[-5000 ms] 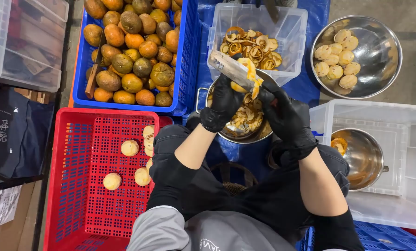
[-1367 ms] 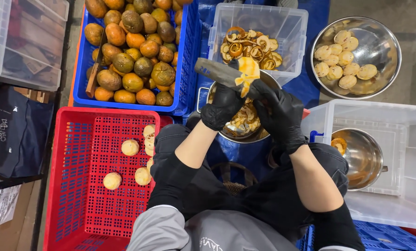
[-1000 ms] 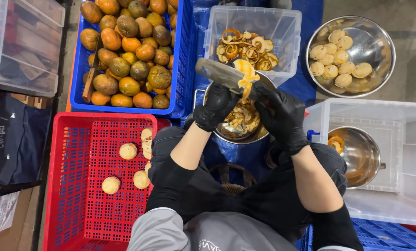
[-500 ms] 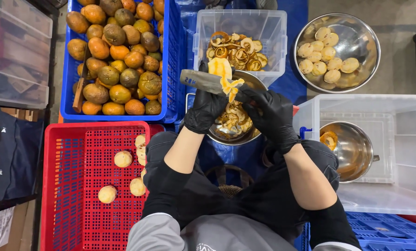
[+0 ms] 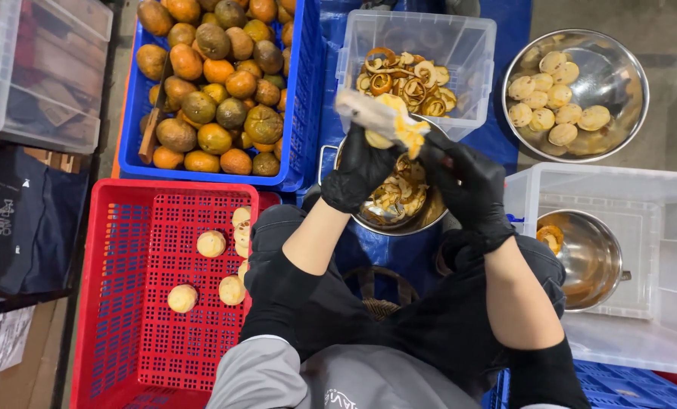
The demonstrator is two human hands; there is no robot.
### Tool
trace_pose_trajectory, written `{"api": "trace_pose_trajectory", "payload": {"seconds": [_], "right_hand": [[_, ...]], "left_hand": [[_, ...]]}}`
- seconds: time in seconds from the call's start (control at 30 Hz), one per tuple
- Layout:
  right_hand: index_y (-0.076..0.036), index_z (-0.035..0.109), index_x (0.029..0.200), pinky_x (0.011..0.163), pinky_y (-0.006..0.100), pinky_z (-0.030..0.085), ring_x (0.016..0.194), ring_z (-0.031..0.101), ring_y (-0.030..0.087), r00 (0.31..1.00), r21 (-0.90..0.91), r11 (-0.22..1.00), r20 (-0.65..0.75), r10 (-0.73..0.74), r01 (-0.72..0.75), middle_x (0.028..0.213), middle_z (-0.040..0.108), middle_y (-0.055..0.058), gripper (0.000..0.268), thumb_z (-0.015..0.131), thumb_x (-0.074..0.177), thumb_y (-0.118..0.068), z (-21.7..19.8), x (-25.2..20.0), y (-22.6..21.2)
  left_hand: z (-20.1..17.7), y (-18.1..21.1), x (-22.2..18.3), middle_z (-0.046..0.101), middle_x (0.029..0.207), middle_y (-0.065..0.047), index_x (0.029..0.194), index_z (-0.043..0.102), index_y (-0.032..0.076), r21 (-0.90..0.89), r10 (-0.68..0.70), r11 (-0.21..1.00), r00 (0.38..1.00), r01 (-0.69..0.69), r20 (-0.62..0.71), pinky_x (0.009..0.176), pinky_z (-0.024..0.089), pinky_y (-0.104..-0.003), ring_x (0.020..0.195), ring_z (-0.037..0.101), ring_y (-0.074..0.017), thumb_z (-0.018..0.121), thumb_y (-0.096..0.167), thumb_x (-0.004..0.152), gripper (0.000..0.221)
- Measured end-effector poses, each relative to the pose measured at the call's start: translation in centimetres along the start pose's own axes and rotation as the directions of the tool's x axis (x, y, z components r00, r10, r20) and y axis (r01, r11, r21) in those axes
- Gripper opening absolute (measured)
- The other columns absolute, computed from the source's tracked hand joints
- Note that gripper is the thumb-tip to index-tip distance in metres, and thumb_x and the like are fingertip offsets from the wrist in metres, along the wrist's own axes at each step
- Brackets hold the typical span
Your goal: A person wearing gloves uses a handheld peeler to remove the skin from fruit, placing the peeled fruit into a metal bowl.
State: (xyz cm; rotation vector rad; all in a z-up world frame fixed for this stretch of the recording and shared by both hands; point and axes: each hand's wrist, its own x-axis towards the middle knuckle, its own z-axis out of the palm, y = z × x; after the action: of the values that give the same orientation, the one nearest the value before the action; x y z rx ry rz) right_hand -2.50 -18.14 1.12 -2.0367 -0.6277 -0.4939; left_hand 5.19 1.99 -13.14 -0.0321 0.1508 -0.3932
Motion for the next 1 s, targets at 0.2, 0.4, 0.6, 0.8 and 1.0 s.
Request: {"api": "trace_pose_trajectory", "payload": {"seconds": [0.2,0.4,0.6,0.8,1.0], "right_hand": [[-0.001,0.069,0.129,0.091,0.049,0.053,0.105,0.071,0.042,0.998,0.132,0.990,-0.034,0.046,-0.041,0.114,0.074,0.022,0.028,0.068,0.102,-0.004,-0.8,-1.0,3.0],[-0.008,0.077,0.109,0.072,0.050,0.056,0.078,0.068,0.044,0.994,-0.094,0.990,0.045,-0.102,0.106,0.086,0.071,0.016,0.018,0.080,0.094,-0.016,-0.1,-0.3,-0.5],[-0.009,0.077,0.107,0.068,0.046,0.056,0.071,0.066,0.040,0.988,-0.158,0.975,0.011,-0.156,0.156,0.083,0.071,0.012,0.018,0.082,0.092,-0.017,0.4,0.0,-0.7],[-0.009,0.076,0.106,0.068,0.048,0.055,0.073,0.066,0.041,0.987,-0.165,0.973,0.015,-0.161,0.161,0.084,0.070,0.013,0.019,0.084,0.092,-0.018,0.5,0.2,0.2],[-0.011,0.077,0.111,0.072,0.045,0.057,0.077,0.070,0.038,0.990,-0.153,0.978,0.025,-0.139,0.141,0.088,0.072,0.013,0.024,0.083,0.089,-0.019,-0.1,0.5,-0.6]], "left_hand": [[6.6,-0.8,-2.8,0.073,0.108,-0.023,0.107,0.071,0.008,0.100,0.151,0.986,0.961,-0.130,-0.234,0.066,0.067,-0.053,0.084,0.074,-0.0460,0.081,0.046,0.085,0.045],[8.1,-4.8,-0.3,0.058,0.139,-0.022,0.136,0.053,-0.010,0.350,0.539,0.842,0.655,-0.411,-0.529,0.104,0.052,-0.033,0.125,0.059,-0.0257,0.045,0.025,0.111,0.044],[9.3,-8.2,-0.1,0.054,0.148,-0.020,0.142,0.055,-0.002,0.799,0.943,0.320,0.252,-0.510,-0.216,0.114,0.044,-0.031,0.131,0.054,-0.0246,0.050,0.022,0.110,0.041],[4.5,-5.0,-2.6,0.055,0.141,-0.019,0.138,0.057,-0.002,-0.019,0.466,0.872,0.817,-0.490,0.341,0.111,0.044,-0.045,0.127,0.055,-0.0329,0.059,0.024,0.108,0.040],[-5.4,1.5,1.4,0.031,0.161,-0.013,0.158,0.036,0.016,-0.009,-0.015,1.000,0.937,0.019,0.350,0.125,0.014,-0.071,0.154,0.025,-0.0378,0.053,0.048,0.104,0.064]]}}
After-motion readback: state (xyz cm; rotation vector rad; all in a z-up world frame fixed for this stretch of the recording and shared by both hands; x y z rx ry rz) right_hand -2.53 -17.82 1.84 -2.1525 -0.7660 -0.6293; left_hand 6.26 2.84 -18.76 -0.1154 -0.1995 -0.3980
